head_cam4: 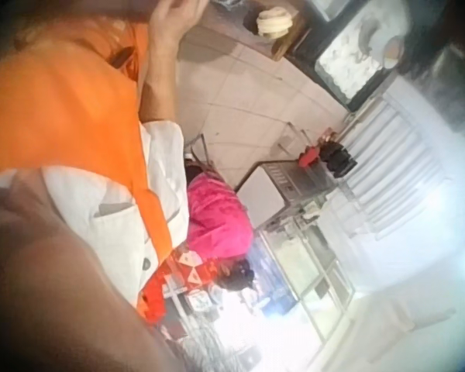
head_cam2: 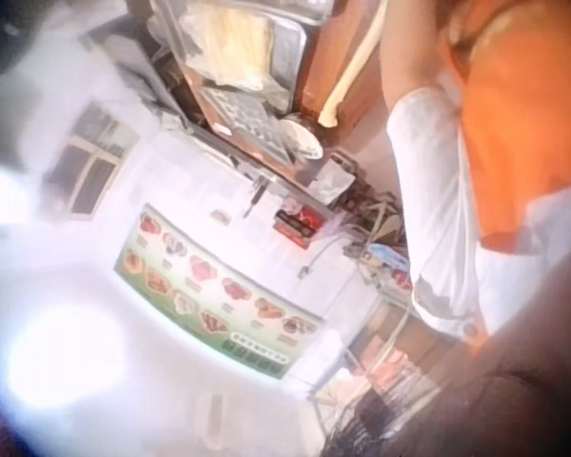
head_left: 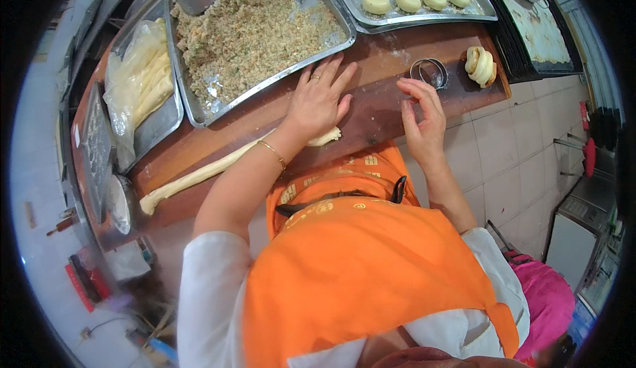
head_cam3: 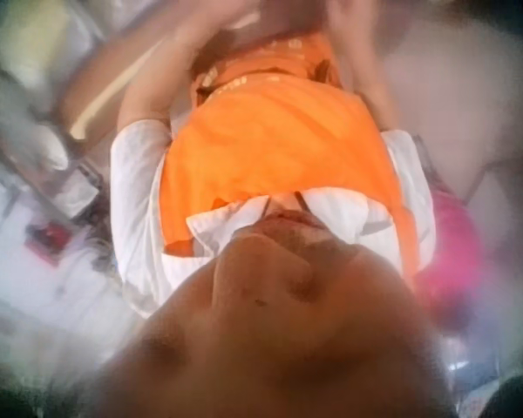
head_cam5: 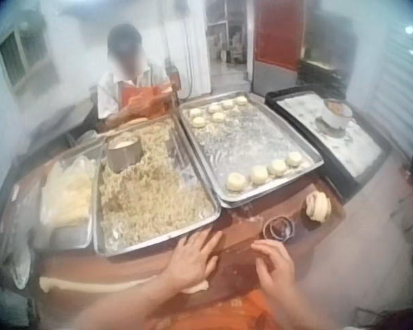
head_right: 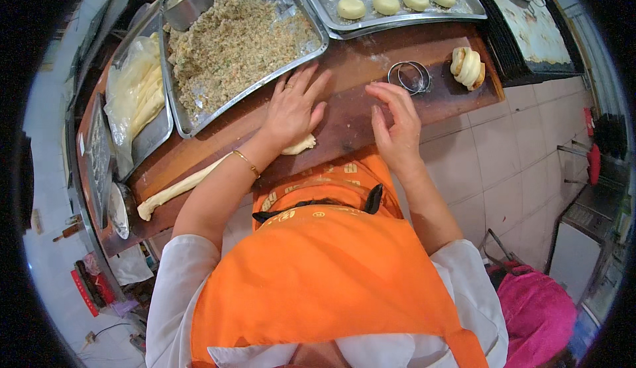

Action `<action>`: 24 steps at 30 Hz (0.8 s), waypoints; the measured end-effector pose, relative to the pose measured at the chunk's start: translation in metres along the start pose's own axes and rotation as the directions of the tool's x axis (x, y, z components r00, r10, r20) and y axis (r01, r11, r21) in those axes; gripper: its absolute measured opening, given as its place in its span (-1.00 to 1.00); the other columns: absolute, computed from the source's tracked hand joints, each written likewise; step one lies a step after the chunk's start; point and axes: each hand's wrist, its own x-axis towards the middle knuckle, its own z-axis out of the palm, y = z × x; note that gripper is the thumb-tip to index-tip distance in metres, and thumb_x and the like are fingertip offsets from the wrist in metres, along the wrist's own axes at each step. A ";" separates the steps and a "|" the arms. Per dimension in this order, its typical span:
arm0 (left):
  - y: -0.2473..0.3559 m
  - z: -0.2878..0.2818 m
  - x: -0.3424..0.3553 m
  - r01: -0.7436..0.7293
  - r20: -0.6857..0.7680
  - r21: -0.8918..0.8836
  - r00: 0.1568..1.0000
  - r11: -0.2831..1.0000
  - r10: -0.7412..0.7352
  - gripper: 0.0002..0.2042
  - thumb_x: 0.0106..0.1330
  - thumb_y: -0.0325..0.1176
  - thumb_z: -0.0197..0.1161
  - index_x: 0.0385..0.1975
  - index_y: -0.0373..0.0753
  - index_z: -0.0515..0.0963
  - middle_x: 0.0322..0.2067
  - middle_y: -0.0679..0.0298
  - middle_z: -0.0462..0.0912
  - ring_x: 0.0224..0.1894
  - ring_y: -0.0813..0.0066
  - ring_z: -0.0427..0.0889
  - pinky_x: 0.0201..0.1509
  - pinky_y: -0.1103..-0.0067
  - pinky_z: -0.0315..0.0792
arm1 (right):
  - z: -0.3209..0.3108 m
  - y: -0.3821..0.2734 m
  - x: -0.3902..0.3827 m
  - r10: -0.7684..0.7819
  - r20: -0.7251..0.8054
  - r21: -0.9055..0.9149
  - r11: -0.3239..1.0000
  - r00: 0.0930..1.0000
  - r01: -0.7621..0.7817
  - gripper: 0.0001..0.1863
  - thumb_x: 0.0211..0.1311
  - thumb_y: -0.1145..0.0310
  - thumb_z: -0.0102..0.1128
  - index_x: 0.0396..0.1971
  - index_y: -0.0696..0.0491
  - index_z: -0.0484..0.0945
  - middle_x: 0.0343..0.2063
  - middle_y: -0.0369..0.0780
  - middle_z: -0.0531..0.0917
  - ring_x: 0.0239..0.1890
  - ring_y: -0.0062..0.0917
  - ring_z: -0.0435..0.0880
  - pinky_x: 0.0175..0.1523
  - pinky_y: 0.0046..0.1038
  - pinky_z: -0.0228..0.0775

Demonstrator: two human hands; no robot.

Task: The person prepares dough buns by hand, taking pieces from a long roll of dough, stuffing them with a crumbly filling from a tray, and shaping them into rounds.

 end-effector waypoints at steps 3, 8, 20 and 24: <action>-0.003 0.001 0.004 -0.041 -0.002 -0.031 0.999 0.999 0.041 -0.39 0.28 -0.20 0.23 0.35 -0.12 0.27 0.33 0.08 0.28 0.37 0.12 0.25 0.42 0.24 0.11 | 0.004 0.001 0.007 -0.073 0.015 -0.019 0.997 0.997 0.074 -0.67 0.16 0.67 0.11 -0.07 0.11 0.59 -0.02 -0.13 0.59 0.04 -0.31 0.60 0.09 -0.41 0.45; 0.005 -0.009 0.002 -0.110 -0.036 -0.068 0.994 0.992 0.108 -0.40 0.29 -0.16 0.23 0.33 -0.13 0.29 0.36 0.10 0.25 0.43 0.11 0.16 0.46 0.21 0.05 | -0.008 0.000 -0.005 -0.087 0.028 -0.048 0.995 0.996 0.089 -0.71 0.20 0.65 0.09 -0.09 0.10 0.61 -0.02 -0.15 0.59 -0.01 -0.38 0.61 -0.03 -0.49 0.49; 0.023 -0.009 -0.025 -0.017 -0.159 -0.089 0.987 0.996 0.003 -0.44 0.25 -0.31 0.27 0.27 -0.26 0.34 0.30 0.06 0.32 0.44 0.10 0.16 0.47 0.17 -0.03 | -0.012 0.001 -0.003 -0.194 0.146 -0.264 0.937 0.970 0.227 -0.61 0.11 0.58 0.17 0.00 0.07 0.55 -0.04 -0.14 0.57 0.02 -0.19 0.55 0.12 -0.25 0.41; 0.050 -0.052 0.004 -0.109 -0.391 -0.281 0.920 0.953 -0.010 -0.52 0.24 -0.36 0.23 0.19 -0.27 0.44 0.23 0.02 0.38 0.34 -0.05 0.29 0.40 0.20 0.16 | 0.012 -0.012 0.034 -0.322 0.228 -0.300 0.875 0.919 0.381 -0.47 0.05 0.52 0.24 0.11 0.02 0.48 0.02 -0.16 0.55 0.07 -0.19 0.50 0.17 -0.17 0.33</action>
